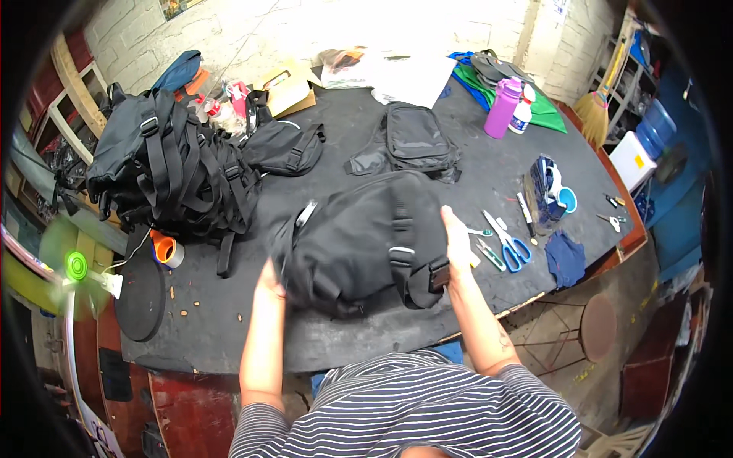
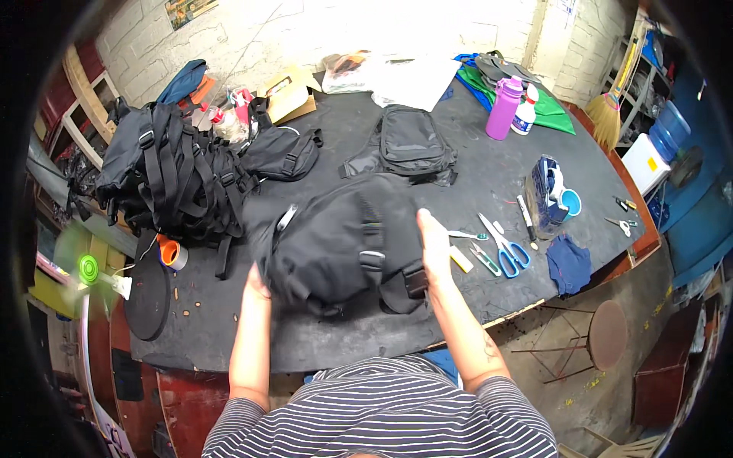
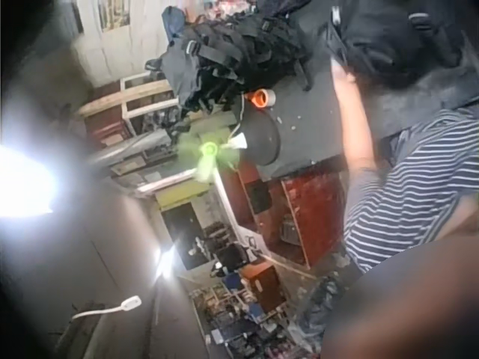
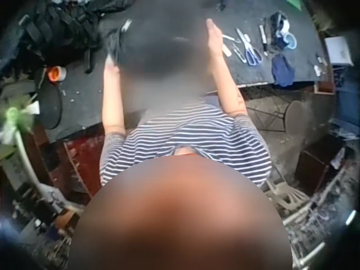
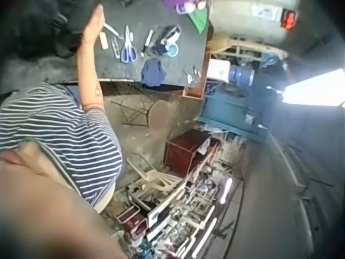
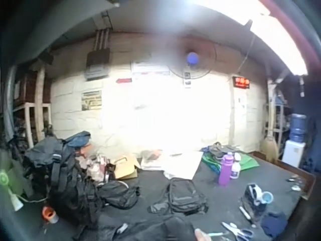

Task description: Finishing and inspecting black leg bags by trimming loose threads with scissors, singeing thread ends with a lighter, and brushing the fabric clean.

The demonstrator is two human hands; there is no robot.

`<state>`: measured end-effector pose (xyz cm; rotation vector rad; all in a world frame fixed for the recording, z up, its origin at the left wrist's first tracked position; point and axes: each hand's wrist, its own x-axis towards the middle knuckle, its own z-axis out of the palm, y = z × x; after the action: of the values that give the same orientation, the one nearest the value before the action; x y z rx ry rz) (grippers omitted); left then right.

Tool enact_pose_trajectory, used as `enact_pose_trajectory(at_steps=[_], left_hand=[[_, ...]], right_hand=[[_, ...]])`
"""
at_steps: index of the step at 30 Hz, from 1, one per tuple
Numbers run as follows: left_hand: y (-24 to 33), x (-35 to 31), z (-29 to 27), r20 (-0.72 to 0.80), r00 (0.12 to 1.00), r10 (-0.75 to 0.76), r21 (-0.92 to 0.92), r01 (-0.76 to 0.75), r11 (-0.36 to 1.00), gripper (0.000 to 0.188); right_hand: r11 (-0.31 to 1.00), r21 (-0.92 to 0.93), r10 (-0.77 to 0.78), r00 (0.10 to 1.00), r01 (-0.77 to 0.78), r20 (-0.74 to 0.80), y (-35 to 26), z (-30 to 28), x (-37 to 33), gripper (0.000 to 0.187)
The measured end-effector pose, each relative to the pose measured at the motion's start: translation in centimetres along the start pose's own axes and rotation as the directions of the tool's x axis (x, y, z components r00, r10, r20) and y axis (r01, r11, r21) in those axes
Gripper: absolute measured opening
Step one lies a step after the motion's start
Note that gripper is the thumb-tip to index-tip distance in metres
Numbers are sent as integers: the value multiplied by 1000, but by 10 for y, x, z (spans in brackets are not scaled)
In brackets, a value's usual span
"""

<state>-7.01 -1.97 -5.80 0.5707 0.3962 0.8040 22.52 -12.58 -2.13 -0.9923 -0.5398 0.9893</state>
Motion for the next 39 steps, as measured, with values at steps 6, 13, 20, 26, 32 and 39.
enact_pose_trajectory(at_steps=[6, 13, 20, 26, 32, 39], left_hand=[[27, 11, -12, -54, 913, 404, 870, -156, 468, 38], [-11, 39, 18, 342, 937, 76, 938, -335, -90, 33], [-2, 33, -2, 389, 909, -146, 709, -195, 678, 55], [-6, 22, 16, 59, 974, 218, 994, -77, 75, 26], [-19, 20, 52, 407, 808, 426, 882, -228, -412, 21], [19, 10, 82, 214, 950, -226, 98, 209, 973, 24]], right_hand=[[731, -644, 682, 255, -225, 685, -13, -38, -56, 21], [846, -487, 154, 776, 216, 612, -23, 10, 0, 21], [71, -709, -88, 713, 701, 696, 75, 33, -3, 47], [83, -794, -286, 778, 602, 559, 95, 12, 18, 17], [968, -103, 250, 876, -228, 412, 57, 26, 28, 15], [857, 31, 468, 800, -515, 375, 18, 42, 40, 15]])
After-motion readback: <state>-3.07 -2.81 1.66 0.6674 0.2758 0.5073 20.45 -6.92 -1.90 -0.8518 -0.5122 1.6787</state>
